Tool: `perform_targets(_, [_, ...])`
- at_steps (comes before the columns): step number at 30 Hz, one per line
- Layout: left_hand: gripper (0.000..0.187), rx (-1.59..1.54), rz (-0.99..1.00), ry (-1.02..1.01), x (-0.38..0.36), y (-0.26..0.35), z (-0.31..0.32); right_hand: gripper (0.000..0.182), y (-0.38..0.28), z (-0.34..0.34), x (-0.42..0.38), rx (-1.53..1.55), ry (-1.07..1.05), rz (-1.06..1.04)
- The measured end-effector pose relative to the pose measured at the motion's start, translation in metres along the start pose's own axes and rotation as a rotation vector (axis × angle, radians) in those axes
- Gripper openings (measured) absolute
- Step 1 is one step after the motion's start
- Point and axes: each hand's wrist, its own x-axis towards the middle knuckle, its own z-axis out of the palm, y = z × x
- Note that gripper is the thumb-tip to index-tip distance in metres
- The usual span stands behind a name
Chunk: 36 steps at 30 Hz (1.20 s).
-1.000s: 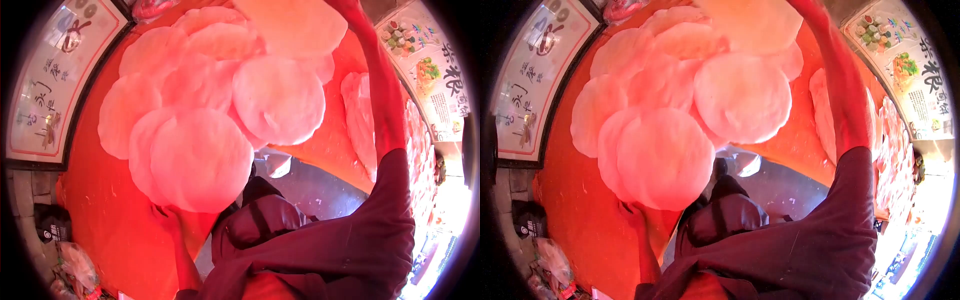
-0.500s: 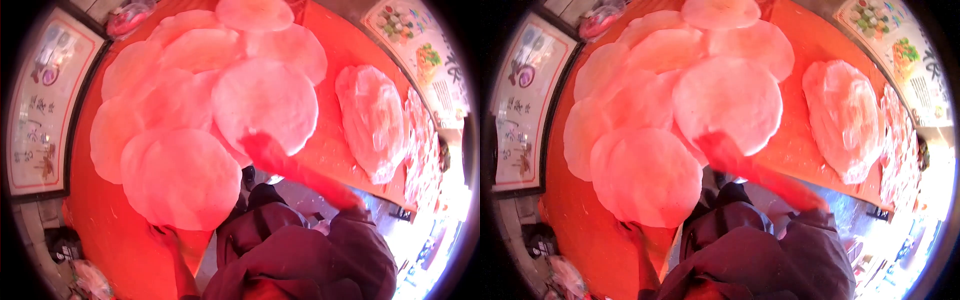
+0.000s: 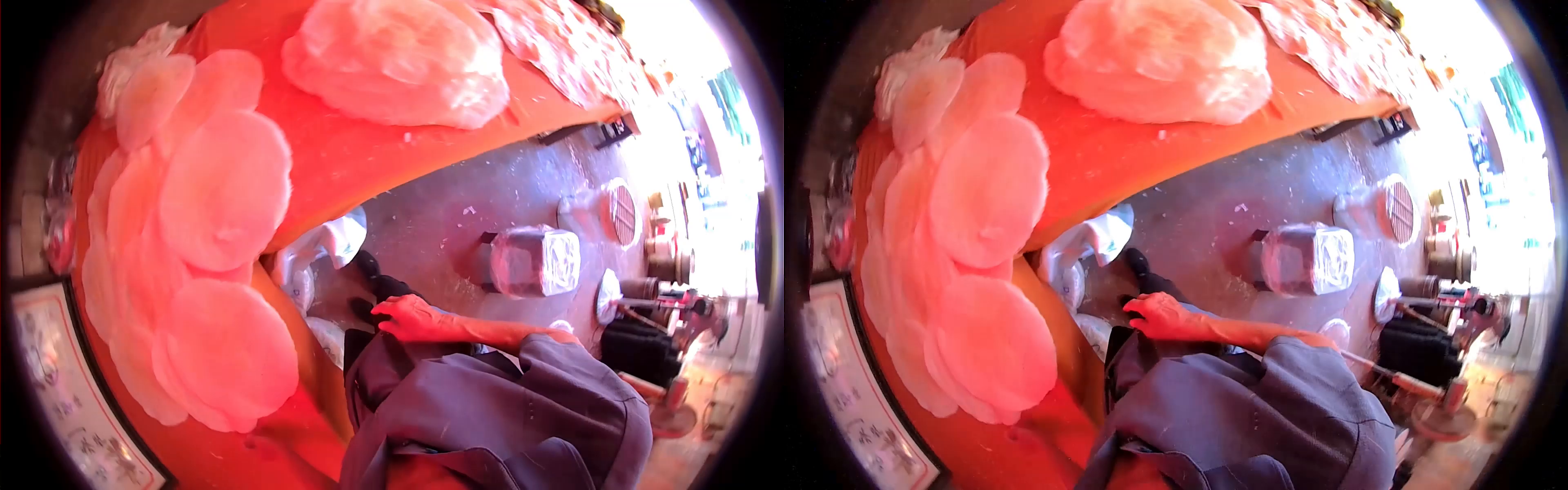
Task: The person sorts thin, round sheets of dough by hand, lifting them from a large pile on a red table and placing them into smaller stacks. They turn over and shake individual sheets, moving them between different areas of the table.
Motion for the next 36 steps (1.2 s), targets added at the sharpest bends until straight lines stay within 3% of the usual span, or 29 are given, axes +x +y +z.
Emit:
perform_targets(4, [0.040,-0.303,0.216,-0.261,0.006,0.056,0.017,0.034,0.023,-0.025,-0.021,0.006,0.148,-0.027])
perform_targets(7, [0.036,-0.525,0.427,-0.530,-0.014,0.114,0.081,0.034,0.046,-0.041,-0.035,0.035,0.252,-0.026])
perform_targets(9, [0.033,-0.676,0.568,-0.718,-0.047,0.178,0.132,0.034,0.060,-0.059,-0.050,0.044,0.277,0.007])
perform_targets(11, [0.030,-0.627,0.447,-0.904,-0.118,0.295,0.129,0.033,0.082,-0.079,-0.070,0.035,0.309,0.032])
perform_targets(13, [0.034,-0.600,0.636,-1.013,-0.171,0.383,0.133,0.034,0.112,-0.103,-0.090,0.050,0.335,0.120])
perform_targets(15, [0.035,-0.561,1.001,-0.941,-0.211,0.446,0.154,0.035,0.135,-0.134,-0.114,0.081,0.386,0.184])
perform_targets(17, [0.037,-0.641,1.237,-0.930,-0.250,0.526,0.155,0.037,0.169,-0.155,-0.133,0.031,0.440,0.251])
perform_targets(23, [0.049,-0.582,1.551,-0.801,-0.340,0.674,0.251,0.035,0.199,-0.230,-0.178,0.072,0.800,0.332])
perform_targets(25, [0.054,-0.491,1.614,-0.711,-0.360,0.709,0.277,0.035,0.193,-0.251,-0.188,0.201,0.802,0.427])
perform_targets(30, [0.061,-0.175,1.681,-0.622,-0.402,0.712,0.352,0.034,0.211,-0.247,-0.202,0.122,0.794,0.533])
perform_targets(36, [0.063,-0.157,1.674,-0.553,-0.413,0.700,0.359,0.037,0.226,-0.264,-0.186,0.188,0.748,0.543])
